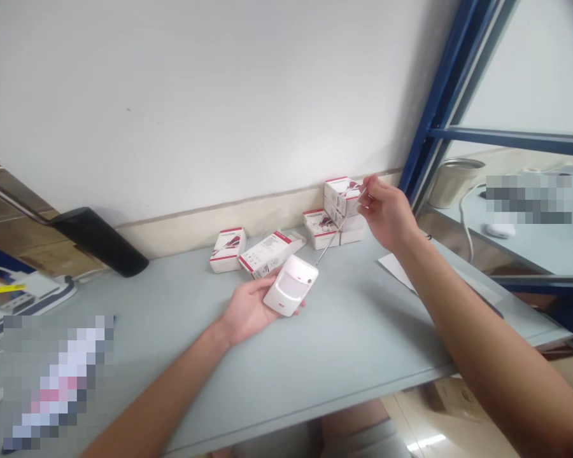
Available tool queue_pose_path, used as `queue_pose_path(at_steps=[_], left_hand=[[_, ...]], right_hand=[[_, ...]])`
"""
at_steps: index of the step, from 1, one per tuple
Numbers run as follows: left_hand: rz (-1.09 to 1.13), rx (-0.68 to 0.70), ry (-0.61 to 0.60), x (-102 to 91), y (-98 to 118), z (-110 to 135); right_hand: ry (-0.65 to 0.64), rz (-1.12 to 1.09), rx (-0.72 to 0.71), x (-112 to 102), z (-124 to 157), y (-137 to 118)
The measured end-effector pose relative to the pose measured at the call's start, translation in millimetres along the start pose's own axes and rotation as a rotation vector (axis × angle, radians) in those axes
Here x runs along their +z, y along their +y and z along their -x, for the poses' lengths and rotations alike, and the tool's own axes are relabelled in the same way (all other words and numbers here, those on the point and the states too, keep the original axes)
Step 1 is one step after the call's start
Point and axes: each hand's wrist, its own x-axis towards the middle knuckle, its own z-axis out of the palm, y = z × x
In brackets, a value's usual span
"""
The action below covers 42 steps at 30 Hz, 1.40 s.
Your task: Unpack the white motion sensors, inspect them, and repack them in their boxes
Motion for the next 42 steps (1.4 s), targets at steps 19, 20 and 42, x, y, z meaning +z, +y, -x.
queue_pose_path(at_steps=[19,20,42], left_hand=[[0.07,0.033,0.088,0.3,-1,3],[0.077,0.039,0.095,0.5,-2,3],[0.133,0.162,0.155,-1.8,1,3]], right_hand=[[0.183,0.507,-0.406,12,11,20],[0.184,0.509,-0.393,15,14,20],[-0.124,0.44,-0.072,58,67,72]])
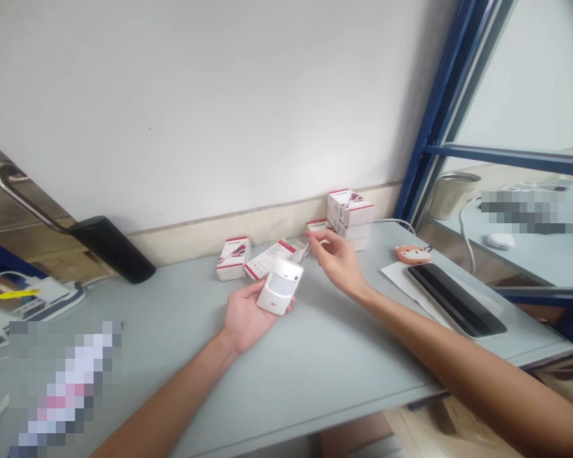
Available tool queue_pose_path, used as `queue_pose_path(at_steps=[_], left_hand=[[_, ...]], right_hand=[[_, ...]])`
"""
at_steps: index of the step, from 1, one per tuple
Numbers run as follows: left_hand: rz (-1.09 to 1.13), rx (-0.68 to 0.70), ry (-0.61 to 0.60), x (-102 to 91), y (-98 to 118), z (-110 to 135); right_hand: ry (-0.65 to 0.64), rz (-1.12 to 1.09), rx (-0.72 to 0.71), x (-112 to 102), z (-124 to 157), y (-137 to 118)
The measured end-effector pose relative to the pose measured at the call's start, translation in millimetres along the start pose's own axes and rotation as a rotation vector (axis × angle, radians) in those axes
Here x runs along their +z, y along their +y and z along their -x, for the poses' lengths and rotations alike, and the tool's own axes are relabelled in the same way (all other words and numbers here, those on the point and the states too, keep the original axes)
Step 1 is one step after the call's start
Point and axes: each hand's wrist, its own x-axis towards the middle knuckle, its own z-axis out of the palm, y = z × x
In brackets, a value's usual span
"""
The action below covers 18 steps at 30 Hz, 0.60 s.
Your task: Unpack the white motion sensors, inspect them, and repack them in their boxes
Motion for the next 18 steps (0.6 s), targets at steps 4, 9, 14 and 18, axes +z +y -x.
queue_pose_path(at_steps=[4,9,14,18], left_hand=[[0.035,0.042,0.052,-7.6,1,-4],[0.05,0.066,0.067,-10.0,3,-5],[0.018,0.059,0.063,-2.2,4,-4],[0.037,0.053,-0.006,-2.5,2,-6]], right_hand=[[-0.161,0.087,-0.028,10,9,6],[-0.272,0.201,-0.087,9,11,8],[-0.212,0.596,-0.252,5,9,-10],[-0.229,0.655,-0.338,1,35,-57]])
